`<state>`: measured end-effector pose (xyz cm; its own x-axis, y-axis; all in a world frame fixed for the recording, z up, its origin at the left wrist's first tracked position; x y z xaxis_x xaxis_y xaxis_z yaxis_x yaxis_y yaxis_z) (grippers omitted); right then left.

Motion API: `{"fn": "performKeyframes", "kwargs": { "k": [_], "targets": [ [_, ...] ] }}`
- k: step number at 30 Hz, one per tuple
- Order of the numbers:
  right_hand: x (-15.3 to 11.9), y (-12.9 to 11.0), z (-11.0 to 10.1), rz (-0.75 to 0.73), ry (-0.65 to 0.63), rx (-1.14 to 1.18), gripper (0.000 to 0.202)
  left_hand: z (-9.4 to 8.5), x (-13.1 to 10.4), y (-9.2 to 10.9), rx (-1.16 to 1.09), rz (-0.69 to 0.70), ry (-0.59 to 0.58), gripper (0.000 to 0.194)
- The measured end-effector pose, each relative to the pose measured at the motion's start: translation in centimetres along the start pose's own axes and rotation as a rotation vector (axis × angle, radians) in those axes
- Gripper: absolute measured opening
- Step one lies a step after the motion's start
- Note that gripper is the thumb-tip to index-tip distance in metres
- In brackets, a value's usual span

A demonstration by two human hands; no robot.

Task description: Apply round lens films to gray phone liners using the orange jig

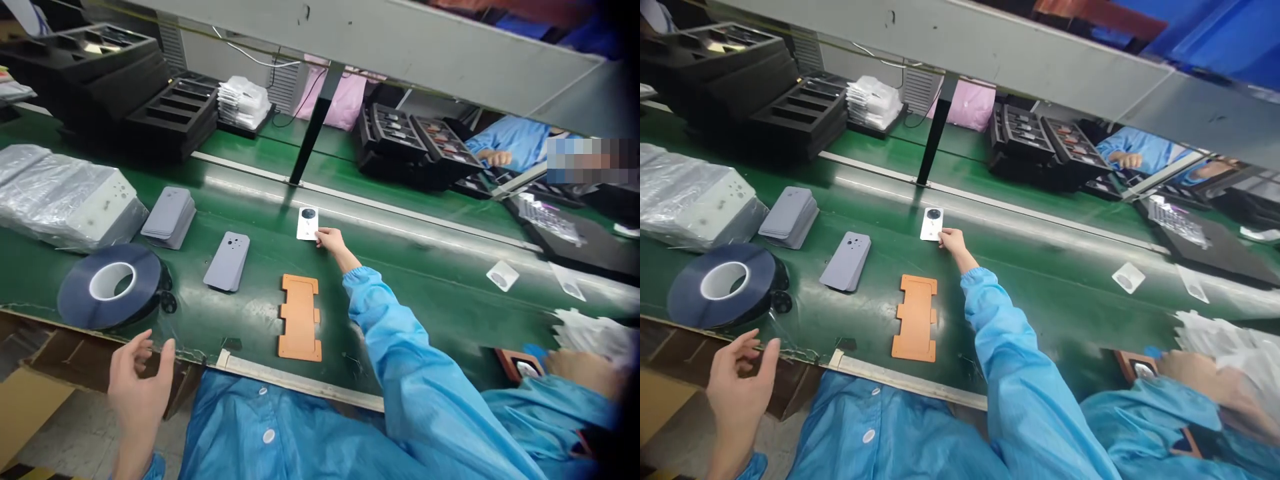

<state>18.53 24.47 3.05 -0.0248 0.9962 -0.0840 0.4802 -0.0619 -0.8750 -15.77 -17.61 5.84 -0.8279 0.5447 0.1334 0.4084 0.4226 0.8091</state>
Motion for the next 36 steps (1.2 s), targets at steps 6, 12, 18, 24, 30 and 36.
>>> {"fn": "performKeyframes", "kwargs": {
  "k": [6,12,18,24,30,36],
  "targets": [
    [0.5,-0.2,-0.7,0.011,0.069,-0.23,0.034,1.8,-1.0,-2.0,0.107,0.016,-0.142,0.029],
    [-5.3,-2.4,2.0,-0.205,-0.028,-0.296,0.031,1.7,1.0,-2.5,0.294,-0.084,0.04,0.069],
    [-16.7,-6.8,8.5,-0.409,-0.397,-0.132,0.036,2.2,1.7,-2.4,0.182,-0.069,-0.176,0.023],
    [-25.0,-9.5,14.8,-0.429,-0.778,-0.004,0.036,4.5,-3.4,2.4,0.285,0.213,-0.392,0.022],
    [-26.3,-8.6,16.1,-0.502,-0.974,-0.066,0.023,4.5,-3.5,2.7,0.134,0.158,-0.53,0.01],
    [-25.9,-6.9,15.3,-0.348,-0.962,0.079,0.018,4.9,-1.2,1.6,0.013,0.219,-0.429,0.038]
  ]
}}
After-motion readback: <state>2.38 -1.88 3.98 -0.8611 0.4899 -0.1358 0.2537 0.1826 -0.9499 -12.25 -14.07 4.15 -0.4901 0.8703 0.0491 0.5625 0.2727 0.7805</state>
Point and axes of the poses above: each hand's wrist, its own x-axis towards the middle knuckle, its own z-axis out of the palm, y = z × x, the point moved 3 cm from there along x, towards the middle knuckle, and after that the axes turned 9 degrees about -z, right-handed, at the moved point
